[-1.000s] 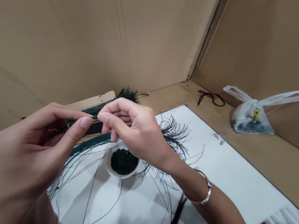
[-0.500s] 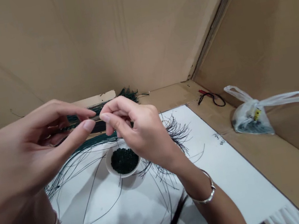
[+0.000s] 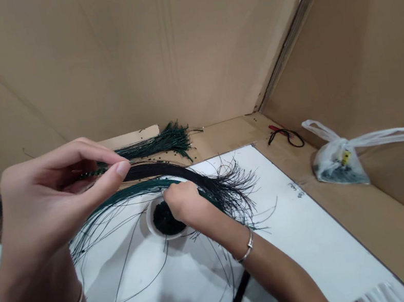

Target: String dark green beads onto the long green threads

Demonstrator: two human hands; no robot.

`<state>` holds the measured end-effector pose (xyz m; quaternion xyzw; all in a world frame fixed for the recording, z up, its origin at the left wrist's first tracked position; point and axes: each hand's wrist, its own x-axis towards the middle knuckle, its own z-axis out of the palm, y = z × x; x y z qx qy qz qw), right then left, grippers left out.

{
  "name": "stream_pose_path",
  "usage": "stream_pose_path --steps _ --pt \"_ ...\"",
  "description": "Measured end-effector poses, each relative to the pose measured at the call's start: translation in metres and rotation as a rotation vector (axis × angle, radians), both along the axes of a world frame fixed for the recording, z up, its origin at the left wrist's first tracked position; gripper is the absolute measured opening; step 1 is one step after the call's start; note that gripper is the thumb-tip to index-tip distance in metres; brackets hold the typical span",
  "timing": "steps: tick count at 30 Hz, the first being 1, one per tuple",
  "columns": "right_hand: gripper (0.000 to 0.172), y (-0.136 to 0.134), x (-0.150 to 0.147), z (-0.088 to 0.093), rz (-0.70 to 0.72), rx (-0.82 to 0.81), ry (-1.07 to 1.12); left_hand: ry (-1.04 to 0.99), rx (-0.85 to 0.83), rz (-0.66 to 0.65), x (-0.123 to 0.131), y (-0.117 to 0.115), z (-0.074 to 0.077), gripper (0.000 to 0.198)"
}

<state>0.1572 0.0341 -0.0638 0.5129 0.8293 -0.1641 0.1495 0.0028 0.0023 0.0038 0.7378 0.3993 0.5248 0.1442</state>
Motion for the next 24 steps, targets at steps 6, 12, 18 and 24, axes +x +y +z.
stream_pose_path --steps 6,12,18,24 --pt "0.034 0.005 -0.011 -0.023 -0.012 -0.014 -0.027 0.005 0.005 -0.009 0.0 -0.005 0.003 0.009" --pt "0.009 0.017 0.012 -0.003 0.009 -0.057 0.29 -0.003 -0.031 -0.007 -0.002 -0.007 0.005 0.008" --pt "0.015 0.02 0.031 0.013 -0.122 -0.303 1.338 -0.016 -0.028 -0.009 -0.004 -0.011 0.008 0.01" --pt "0.015 0.008 0.027 0.021 -0.203 -0.701 1.966 0.008 -0.036 -0.017 0.001 -0.011 0.01 0.01"
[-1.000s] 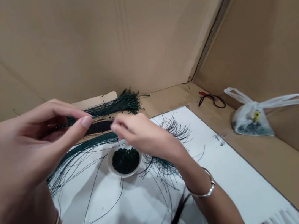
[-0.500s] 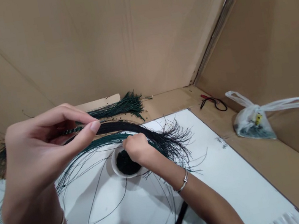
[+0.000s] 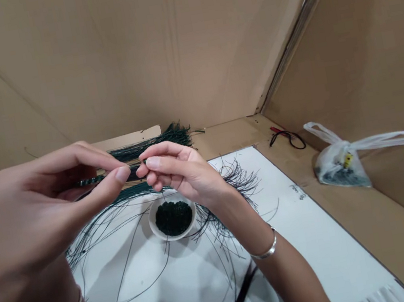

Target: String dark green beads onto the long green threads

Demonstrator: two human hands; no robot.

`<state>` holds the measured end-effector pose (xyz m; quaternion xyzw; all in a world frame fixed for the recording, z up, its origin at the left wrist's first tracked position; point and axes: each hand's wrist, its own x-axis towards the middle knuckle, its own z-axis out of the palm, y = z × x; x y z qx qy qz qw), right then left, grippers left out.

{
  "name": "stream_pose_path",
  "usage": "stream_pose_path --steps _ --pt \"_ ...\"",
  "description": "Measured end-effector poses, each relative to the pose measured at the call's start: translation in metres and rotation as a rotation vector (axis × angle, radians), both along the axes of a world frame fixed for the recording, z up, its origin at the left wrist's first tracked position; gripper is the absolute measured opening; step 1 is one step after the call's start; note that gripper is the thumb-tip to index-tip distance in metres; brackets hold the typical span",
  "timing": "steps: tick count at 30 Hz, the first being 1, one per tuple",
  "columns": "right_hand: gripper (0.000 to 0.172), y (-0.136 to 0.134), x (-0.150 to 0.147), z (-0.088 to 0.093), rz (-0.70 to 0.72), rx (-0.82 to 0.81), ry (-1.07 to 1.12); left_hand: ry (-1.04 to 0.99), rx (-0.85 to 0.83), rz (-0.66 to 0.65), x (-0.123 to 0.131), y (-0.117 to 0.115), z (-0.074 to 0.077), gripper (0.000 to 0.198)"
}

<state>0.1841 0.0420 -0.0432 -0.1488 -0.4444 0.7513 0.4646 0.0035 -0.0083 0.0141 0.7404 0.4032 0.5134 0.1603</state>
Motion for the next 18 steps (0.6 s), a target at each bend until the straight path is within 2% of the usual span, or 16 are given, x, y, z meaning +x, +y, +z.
stream_pose_path --steps 6,12,18 --pt "0.017 -0.0044 -0.0011 0.0032 -0.058 0.022 -0.017 0.009 -0.024 0.025 0.0005 0.001 -0.0011 0.01" --pt "0.012 -0.005 -0.0016 0.0024 -0.058 0.063 0.008 -0.007 -0.056 0.02 0.001 -0.0003 0.0017 0.01" --pt "0.011 -0.0056 -0.0017 0.005 -0.145 0.072 -0.066 -0.029 -0.116 -0.02 0.0024 0.0041 -0.0011 0.008"
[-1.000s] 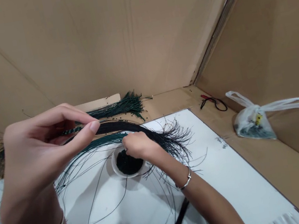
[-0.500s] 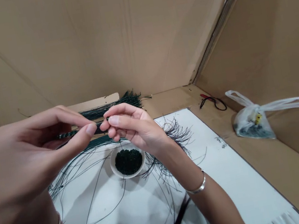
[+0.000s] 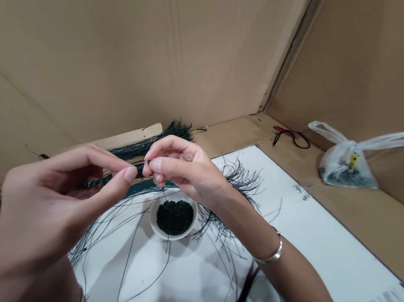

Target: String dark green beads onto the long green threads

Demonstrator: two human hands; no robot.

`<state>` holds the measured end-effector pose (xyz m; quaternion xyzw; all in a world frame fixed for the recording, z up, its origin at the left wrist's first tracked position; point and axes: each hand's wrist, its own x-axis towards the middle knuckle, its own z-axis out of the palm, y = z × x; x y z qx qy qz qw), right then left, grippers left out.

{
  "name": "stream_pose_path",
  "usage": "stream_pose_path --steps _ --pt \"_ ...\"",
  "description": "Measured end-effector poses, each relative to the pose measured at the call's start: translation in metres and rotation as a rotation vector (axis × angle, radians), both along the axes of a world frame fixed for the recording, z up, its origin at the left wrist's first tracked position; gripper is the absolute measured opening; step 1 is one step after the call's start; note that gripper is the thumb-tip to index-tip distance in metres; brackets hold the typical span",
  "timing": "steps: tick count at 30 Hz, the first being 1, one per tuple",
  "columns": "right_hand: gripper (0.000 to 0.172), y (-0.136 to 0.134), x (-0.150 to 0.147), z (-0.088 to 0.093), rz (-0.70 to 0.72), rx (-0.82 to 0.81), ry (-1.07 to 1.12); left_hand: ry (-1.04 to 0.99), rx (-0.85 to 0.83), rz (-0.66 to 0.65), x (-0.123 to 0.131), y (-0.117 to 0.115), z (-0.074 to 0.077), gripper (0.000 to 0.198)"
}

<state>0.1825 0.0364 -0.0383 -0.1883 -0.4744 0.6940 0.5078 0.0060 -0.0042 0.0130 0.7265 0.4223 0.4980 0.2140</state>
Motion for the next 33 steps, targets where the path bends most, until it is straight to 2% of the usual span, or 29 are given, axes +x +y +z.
stream_pose_path --steps 6,17,23,33 --pt "0.003 0.0001 0.0004 -0.0007 -0.004 0.035 0.018 0.015 -0.019 0.042 0.0004 0.0006 -0.0002 0.01" --pt "0.011 -0.0006 0.003 0.0 -0.043 0.034 -0.071 0.004 -0.042 0.03 -0.0007 0.0015 -0.0022 0.009" --pt "0.002 0.0003 0.0033 -0.001 -0.033 0.077 -0.028 -0.022 -0.062 0.026 -0.0019 0.0008 -0.0008 0.01" --pt "0.006 -0.0079 0.0029 0.0018 -0.201 0.261 -0.172 -0.031 -0.077 0.053 0.0001 0.003 -0.0028 0.009"
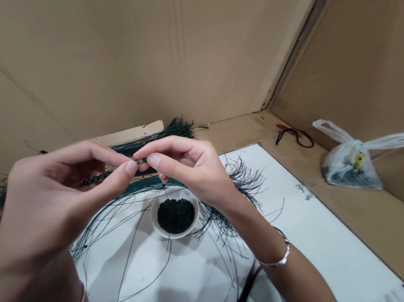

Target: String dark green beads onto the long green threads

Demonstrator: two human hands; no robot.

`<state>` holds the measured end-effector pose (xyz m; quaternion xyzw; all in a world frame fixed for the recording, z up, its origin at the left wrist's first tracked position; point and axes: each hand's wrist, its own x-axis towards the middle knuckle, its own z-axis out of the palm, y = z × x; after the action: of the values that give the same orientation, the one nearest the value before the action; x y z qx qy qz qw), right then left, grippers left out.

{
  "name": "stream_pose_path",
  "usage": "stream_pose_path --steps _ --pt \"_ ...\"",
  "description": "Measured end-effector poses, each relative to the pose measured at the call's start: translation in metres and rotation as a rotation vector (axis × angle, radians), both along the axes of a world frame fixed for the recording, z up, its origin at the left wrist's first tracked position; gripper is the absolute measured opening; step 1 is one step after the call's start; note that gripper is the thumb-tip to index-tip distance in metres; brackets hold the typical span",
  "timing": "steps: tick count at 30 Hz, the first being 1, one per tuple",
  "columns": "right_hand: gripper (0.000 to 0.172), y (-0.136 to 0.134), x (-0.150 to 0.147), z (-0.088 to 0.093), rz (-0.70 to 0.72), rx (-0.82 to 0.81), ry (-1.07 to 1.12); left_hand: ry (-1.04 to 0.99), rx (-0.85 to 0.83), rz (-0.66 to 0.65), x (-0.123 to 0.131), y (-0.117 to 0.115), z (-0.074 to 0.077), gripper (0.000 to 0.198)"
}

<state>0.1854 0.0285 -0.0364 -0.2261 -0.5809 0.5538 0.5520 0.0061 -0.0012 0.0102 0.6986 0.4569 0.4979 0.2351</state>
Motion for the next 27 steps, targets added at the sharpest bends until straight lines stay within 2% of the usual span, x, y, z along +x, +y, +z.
stream_pose_path --steps 9,18,27 --pt "0.009 0.001 -0.001 0.0 0.022 0.06 0.022 0.0 -0.056 0.012 0.0 -0.002 0.002 0.012" --pt "0.015 -0.005 0.001 0.008 -0.12 0.153 -0.106 0.036 -0.056 0.014 -0.001 -0.001 0.001 0.01" --pt "0.015 -0.006 0.002 0.009 -0.181 0.221 -0.18 0.039 -0.057 0.015 -0.001 -0.001 0.001 0.009"
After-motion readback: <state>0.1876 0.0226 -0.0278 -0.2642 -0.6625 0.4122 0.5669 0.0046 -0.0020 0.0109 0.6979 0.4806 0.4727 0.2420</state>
